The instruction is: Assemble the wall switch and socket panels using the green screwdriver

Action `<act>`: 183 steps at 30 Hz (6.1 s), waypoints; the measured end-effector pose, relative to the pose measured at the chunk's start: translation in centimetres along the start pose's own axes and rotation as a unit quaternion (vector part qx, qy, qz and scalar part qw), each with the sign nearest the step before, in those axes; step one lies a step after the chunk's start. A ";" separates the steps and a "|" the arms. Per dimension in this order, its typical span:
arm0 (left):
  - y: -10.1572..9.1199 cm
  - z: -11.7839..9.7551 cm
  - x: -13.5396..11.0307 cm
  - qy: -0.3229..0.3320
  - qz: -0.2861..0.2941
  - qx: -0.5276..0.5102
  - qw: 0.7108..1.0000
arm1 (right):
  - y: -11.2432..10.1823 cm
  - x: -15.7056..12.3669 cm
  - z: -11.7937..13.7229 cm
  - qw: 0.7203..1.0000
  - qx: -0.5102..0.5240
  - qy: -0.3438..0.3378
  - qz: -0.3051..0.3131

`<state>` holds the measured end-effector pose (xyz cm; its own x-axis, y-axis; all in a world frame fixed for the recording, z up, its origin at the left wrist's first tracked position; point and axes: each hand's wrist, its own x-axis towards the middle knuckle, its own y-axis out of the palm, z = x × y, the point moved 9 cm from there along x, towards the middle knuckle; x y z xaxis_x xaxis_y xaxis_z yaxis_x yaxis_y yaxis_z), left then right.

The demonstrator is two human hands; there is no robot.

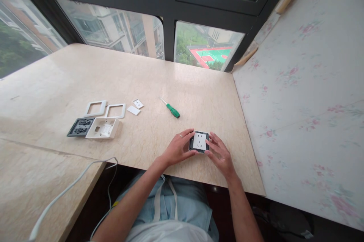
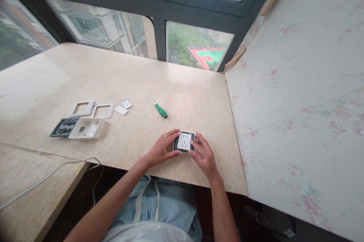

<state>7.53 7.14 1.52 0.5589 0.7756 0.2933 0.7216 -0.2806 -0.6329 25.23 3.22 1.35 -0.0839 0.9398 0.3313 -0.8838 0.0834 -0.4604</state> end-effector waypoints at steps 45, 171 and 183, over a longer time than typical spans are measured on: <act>-0.6 -0.2 0.1 -0.029 -0.008 -0.038 0.999 | -0.1 6.3 5.7 0.994 0.008 0.016 -0.111; -0.1 0.7 0.1 -0.046 -0.001 -0.028 0.999 | -7.1 5.8 14.3 0.991 -0.090 -0.075 -0.064; -0.3 0.8 0.1 -0.054 -0.002 -0.036 0.998 | -6.8 5.9 13.8 0.992 -0.098 -0.060 -0.044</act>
<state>7.07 7.80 1.14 0.5115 0.8320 0.2146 0.7537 -0.3145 -0.5772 24.37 3.61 17.83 -0.0758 0.8806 0.4678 -0.7852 0.2365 -0.5723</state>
